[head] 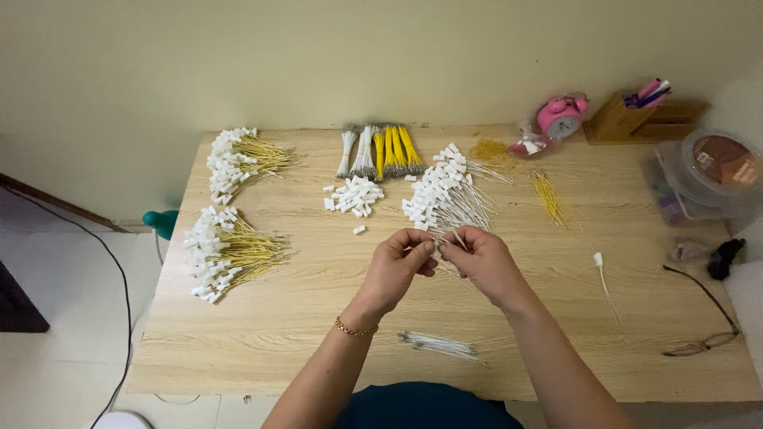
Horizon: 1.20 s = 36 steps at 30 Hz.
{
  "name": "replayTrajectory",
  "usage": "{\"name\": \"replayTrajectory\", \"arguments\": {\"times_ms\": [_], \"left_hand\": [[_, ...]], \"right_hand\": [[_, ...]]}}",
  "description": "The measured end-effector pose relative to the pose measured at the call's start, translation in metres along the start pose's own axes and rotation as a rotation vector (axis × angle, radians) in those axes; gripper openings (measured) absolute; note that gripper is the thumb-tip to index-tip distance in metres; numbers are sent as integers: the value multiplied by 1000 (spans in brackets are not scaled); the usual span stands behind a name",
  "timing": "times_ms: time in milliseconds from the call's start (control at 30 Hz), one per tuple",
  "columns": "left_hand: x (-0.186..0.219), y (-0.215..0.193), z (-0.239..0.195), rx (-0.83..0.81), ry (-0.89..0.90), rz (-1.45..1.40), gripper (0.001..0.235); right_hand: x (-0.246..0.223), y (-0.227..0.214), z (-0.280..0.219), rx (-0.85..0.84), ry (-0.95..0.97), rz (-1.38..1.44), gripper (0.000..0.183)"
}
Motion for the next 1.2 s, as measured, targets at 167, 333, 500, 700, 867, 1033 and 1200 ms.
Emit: {"name": "replayTrajectory", "arguments": {"times_ms": [167,333,500,700,867,1033,1200], "left_hand": [[-8,0,3,7,-21,-39,16],[-7,-5,6,102,-41,-270,23],[-6,-5,4,144,-125,-464,27],[-14,-7,7,128,-130,-521,25],[-19,-12,10,147,-131,-521,24],[-16,-12,12,148,-144,-545,25],[-16,-8,8,169,-121,-437,26]], "right_hand": [[-14,-7,-4,21,-41,-61,16],[-11,-9,-6,53,-66,37,16],[-12,-12,-11,48,-70,-62,16],[-17,-8,-9,59,-17,-98,15],[-30,-8,-12,81,-22,-248,12],[-31,-9,-11,94,-82,-401,14],[-25,-8,-3,78,-149,-506,12]]}}
Point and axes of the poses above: each hand's wrist, its own z-axis towards the middle knuckle, its own y-axis out of the palm, x = y × z, the point moved 5 cm from there along z, towards the middle knuckle, and after that the axes turned 9 degrees about -z, right-handed, at the moved point
